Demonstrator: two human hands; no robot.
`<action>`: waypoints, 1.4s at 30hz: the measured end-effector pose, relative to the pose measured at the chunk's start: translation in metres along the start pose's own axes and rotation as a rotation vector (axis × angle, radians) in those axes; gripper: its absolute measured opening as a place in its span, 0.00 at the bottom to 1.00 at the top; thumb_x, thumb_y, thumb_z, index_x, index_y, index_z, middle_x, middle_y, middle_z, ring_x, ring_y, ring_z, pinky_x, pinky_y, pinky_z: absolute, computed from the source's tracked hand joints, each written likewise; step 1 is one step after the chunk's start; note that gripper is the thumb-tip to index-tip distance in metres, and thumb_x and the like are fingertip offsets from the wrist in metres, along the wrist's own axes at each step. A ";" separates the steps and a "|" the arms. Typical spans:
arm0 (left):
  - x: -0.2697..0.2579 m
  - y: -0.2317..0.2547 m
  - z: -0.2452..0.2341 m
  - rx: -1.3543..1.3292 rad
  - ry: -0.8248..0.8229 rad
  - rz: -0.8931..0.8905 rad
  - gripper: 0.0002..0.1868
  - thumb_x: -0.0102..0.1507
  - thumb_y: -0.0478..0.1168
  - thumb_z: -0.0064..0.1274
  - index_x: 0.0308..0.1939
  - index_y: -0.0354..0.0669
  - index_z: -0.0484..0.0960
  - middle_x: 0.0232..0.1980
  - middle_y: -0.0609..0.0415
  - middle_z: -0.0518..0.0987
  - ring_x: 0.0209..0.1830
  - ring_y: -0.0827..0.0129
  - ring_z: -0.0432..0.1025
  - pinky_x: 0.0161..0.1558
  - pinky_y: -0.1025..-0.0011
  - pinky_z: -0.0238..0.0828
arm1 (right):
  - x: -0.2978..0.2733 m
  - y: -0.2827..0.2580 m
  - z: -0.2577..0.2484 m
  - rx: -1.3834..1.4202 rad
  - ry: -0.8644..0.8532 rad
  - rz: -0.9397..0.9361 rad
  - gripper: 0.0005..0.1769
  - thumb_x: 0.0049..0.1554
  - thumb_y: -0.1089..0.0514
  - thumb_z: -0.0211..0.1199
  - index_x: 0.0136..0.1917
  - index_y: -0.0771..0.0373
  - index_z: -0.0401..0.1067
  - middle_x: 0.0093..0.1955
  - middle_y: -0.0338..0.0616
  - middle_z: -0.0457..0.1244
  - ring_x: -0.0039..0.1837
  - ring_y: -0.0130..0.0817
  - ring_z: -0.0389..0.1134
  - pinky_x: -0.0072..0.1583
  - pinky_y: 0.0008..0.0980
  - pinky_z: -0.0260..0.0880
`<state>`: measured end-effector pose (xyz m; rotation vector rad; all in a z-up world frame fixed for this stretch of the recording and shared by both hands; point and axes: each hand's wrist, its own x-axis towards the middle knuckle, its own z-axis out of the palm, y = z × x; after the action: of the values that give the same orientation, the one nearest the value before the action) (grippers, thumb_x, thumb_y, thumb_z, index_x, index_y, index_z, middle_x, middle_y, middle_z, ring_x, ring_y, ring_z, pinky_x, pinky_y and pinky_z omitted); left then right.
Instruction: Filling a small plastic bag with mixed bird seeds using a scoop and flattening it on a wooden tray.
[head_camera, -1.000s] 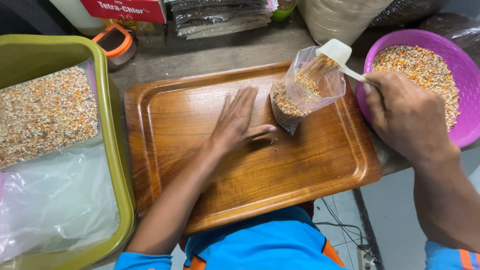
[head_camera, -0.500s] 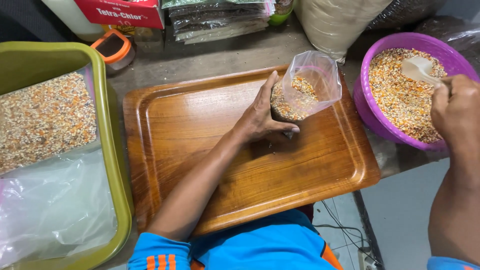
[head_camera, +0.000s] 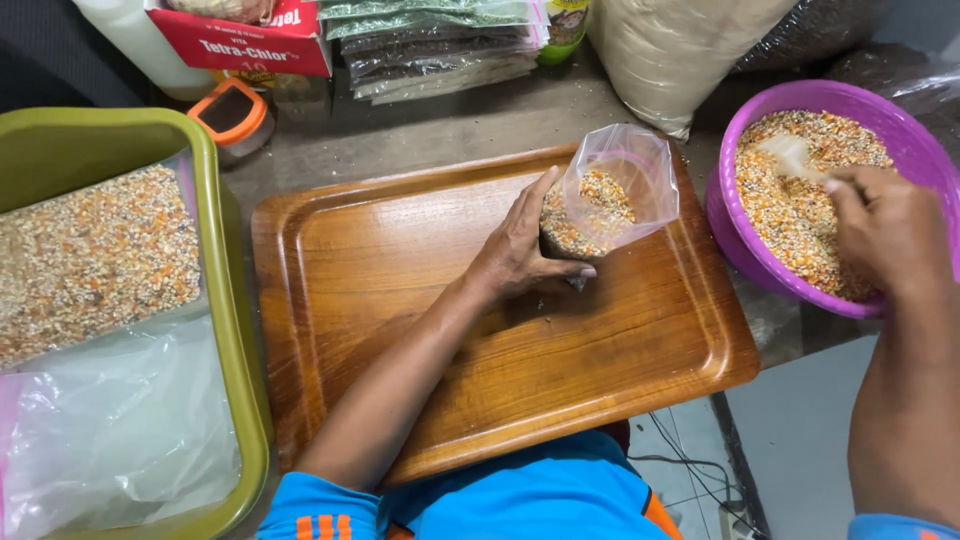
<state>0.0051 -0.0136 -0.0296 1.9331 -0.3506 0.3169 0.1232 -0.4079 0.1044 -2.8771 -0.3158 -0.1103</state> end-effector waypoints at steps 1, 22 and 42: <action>0.000 0.000 0.001 0.002 0.001 -0.001 0.71 0.47 0.60 0.76 0.80 0.39 0.45 0.80 0.38 0.58 0.81 0.49 0.55 0.80 0.59 0.50 | -0.002 0.003 -0.002 0.001 0.000 -0.002 0.14 0.77 0.57 0.57 0.68 0.65 0.79 0.55 0.58 0.71 0.40 0.48 0.65 0.36 0.45 0.62; 0.000 0.003 -0.004 0.041 -0.016 -0.007 0.70 0.48 0.60 0.75 0.80 0.40 0.44 0.80 0.35 0.57 0.81 0.46 0.55 0.79 0.56 0.52 | 0.017 0.029 -0.009 -0.129 0.151 0.022 0.16 0.78 0.54 0.60 0.64 0.64 0.84 0.41 0.52 0.72 0.34 0.42 0.67 0.35 0.42 0.64; 0.000 -0.001 0.000 0.074 0.003 0.088 0.69 0.52 0.57 0.75 0.81 0.40 0.41 0.80 0.32 0.56 0.81 0.42 0.55 0.79 0.51 0.56 | -0.061 0.051 -0.042 0.325 0.062 -0.145 0.10 0.75 0.65 0.63 0.67 0.71 0.78 0.50 0.54 0.67 0.44 0.38 0.68 0.51 0.30 0.65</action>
<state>0.0052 -0.0131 -0.0304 1.9925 -0.4283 0.3957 0.0734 -0.4789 0.1268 -2.5236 -0.4820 -0.1575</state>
